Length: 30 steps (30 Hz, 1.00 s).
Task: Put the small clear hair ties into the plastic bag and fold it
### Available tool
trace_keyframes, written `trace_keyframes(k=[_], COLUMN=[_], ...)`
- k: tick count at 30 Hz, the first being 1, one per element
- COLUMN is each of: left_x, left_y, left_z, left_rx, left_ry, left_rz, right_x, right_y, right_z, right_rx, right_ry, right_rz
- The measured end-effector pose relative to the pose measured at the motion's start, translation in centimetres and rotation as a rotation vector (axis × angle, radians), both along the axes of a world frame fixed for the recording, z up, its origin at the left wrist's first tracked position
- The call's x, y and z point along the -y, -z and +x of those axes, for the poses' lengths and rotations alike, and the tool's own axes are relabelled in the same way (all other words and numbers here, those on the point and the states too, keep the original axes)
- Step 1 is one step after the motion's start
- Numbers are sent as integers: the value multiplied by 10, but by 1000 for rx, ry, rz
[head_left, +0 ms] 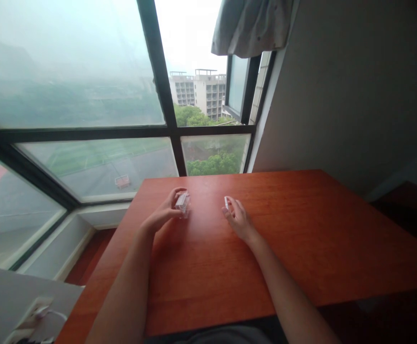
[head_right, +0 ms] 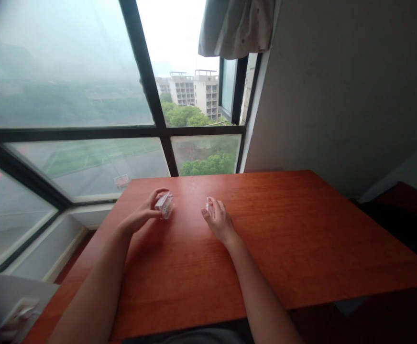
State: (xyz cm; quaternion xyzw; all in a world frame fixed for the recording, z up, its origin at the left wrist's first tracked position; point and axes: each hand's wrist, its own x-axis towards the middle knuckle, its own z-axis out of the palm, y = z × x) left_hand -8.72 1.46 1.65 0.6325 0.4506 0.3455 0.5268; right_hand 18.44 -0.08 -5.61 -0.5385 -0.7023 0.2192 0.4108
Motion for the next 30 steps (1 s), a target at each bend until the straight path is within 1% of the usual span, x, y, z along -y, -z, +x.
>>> trace_keyframes(k=[1, 4, 6, 9, 11, 14, 17, 23, 27, 30], left_x=[0, 0, 0, -1, -3, -5, -6, -6, -10, -13], left_y=[-2, -4, -4, -3, -3, -2, -1, 3, 8, 12], left_z=[-5, -15, -18, -19, -20, -22, -21, -17, -17, -18], left_rx=[-42, -160, -234, -337, -391, -435, -410, -256, -190, -127], left_ry=[-18, -14, -1, -3, -28, -83, -142, -264, -413, -456], left_rz=[13, 35, 61, 142, 189, 211, 209, 161, 185, 179], right_x=[0, 1, 2, 2, 2, 2, 1, 1, 3, 6], right_y=[0, -2, -3, -3, -4, -3, -2, -3, -4, -5], right_z=[0, 0, 0, 0, 0, 1, 1, 0, -5, -9], right_rx=[7, 23, 31, 32, 28, 24, 25, 9, -77, -182], right_ry=[-1, 4, 4, -1, -6, -13, -15, -29, -75, -137], right_rz=[0, -4, -6, -6, -9, -18, -24, -22, -43, -104])
